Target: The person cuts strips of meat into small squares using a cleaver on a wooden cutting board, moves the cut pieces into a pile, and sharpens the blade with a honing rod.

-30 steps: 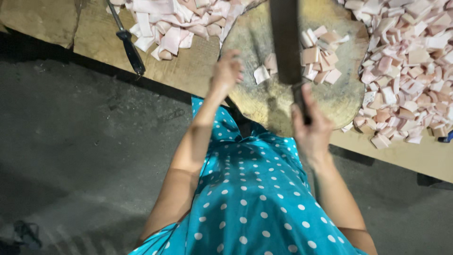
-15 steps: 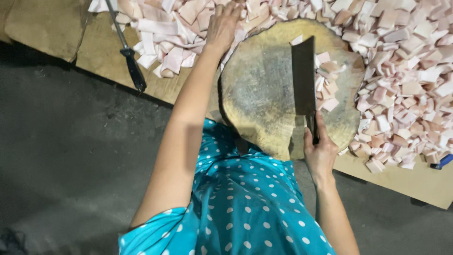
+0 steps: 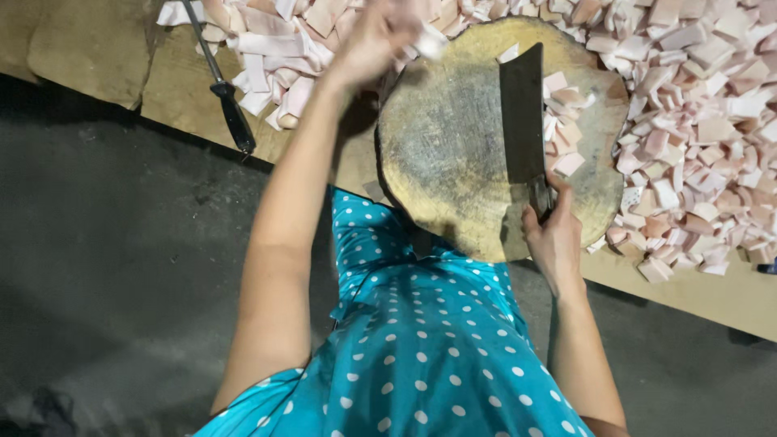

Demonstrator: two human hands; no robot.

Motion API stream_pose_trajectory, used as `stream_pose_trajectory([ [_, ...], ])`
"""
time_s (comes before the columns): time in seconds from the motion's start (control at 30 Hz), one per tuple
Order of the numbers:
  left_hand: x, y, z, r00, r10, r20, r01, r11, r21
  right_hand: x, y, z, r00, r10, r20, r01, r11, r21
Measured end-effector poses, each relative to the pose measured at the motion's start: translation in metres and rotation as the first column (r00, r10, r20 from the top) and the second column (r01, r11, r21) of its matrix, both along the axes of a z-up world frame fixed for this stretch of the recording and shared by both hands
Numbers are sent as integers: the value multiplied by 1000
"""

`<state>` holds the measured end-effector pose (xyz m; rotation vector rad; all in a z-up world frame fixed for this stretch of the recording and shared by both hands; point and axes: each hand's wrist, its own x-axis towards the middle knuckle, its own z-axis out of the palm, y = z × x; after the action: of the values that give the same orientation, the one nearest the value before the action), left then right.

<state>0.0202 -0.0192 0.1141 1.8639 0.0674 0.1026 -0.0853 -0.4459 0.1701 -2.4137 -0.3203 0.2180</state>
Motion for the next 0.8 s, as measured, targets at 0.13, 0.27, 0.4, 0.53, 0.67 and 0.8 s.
stream_pose_trajectory([
  [0.13, -47, -104, 14, 998, 62, 18, -50, 920, -388, -3, 1, -2, 998, 51, 22, -51, 998, -21],
  [0.27, -79, -167, -27, 968, 226, 110, -246, 940, 235, -2, 0, 1, 997, 65, 43, -66, 998, 10],
  [0.4, -112, -160, -47, 879, 337, 336, -459, 787, 412, -16, 3, 14, 994, 66, 83, -75, 991, 113],
  [0.53, -112, -140, -58, 909, 348, 229, -409, 853, 326, -34, 13, 16, 998, 1, 61, -11, 987, 159],
  [0.67, -99, -137, -63, 916, 367, 160, -400, 854, 334, -42, 21, 0, 968, 88, 235, -119, 985, 122],
  [0.8, -114, -126, -66, 948, 316, -24, -303, 925, 229, -35, 17, -5, 975, 100, 197, -113, 992, 58],
])
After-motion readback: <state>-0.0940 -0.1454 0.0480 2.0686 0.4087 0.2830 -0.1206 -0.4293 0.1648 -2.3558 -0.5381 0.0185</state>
